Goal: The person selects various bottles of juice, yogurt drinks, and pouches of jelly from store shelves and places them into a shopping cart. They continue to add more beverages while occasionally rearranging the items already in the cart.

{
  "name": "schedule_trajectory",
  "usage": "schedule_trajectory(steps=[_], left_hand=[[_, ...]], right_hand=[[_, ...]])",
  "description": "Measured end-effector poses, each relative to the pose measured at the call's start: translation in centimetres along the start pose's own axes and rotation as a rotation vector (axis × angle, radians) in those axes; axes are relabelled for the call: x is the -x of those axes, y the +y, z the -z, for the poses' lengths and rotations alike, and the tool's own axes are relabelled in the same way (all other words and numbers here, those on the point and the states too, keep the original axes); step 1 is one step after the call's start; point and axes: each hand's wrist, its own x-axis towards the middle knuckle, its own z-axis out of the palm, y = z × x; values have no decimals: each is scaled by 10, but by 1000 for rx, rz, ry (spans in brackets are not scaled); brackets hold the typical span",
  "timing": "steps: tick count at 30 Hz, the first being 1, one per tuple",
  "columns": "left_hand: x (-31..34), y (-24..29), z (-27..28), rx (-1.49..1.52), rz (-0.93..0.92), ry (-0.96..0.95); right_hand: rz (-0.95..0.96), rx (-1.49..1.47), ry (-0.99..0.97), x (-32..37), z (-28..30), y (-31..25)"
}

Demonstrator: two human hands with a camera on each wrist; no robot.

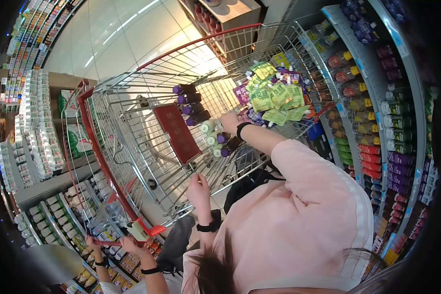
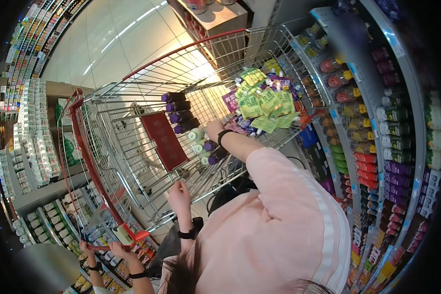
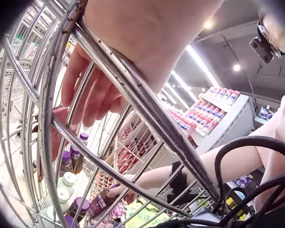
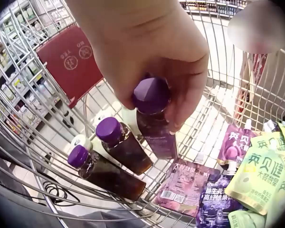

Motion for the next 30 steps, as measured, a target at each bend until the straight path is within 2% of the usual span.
schedule_trajectory(steps=[1, 4, 7, 8, 11, 14, 17, 18, 20, 22, 23, 26, 27, 30], left_hand=[[1, 2, 1, 31, 1, 7], [-2, 0, 1, 49, -28, -23], [-3, 4, 6, 40, -23, -37], [-4, 6, 8, 35, -18, -48], [-5, 5, 6, 38, -26, -63], [-6, 6, 9, 69, -6, -95], [-7, 2, 5, 61, 32, -107], [-7, 2, 4, 45, 14, -80], [-7, 0, 2, 11, -28, -25], [-8, -4, 0, 9, 14, -37], [-8, -5, -2, 9, 34, -41], [-6, -8, -5, 22, 28, 9], [-6, -4, -2, 18, 19, 30], [-4, 0, 2, 6, 36, 31]], right_hand=[[-22, -6, -53, -7, -8, -5], [-43, -149, 63, 2, -7, -12], [-48, -116, 165, -2, -27, -24], [-44, -234, 110, -4, -32, -26], [170, -145, -7, 0, -17, -30], [331, -211, -130, 7, 2, -11], [309, -415, -410, -9, -11, 10], [384, -422, -420, -1, 1, 17], [454, -417, -391, 7, 11, 32], [518, -469, -312, 26, 31, 50], [474, -531, -337, 41, 46, 61], [486, -422, -301, 73, 71, 95], [481, -541, -307, 81, 70, 106], [380, -499, -179, 132, 78, 149]])
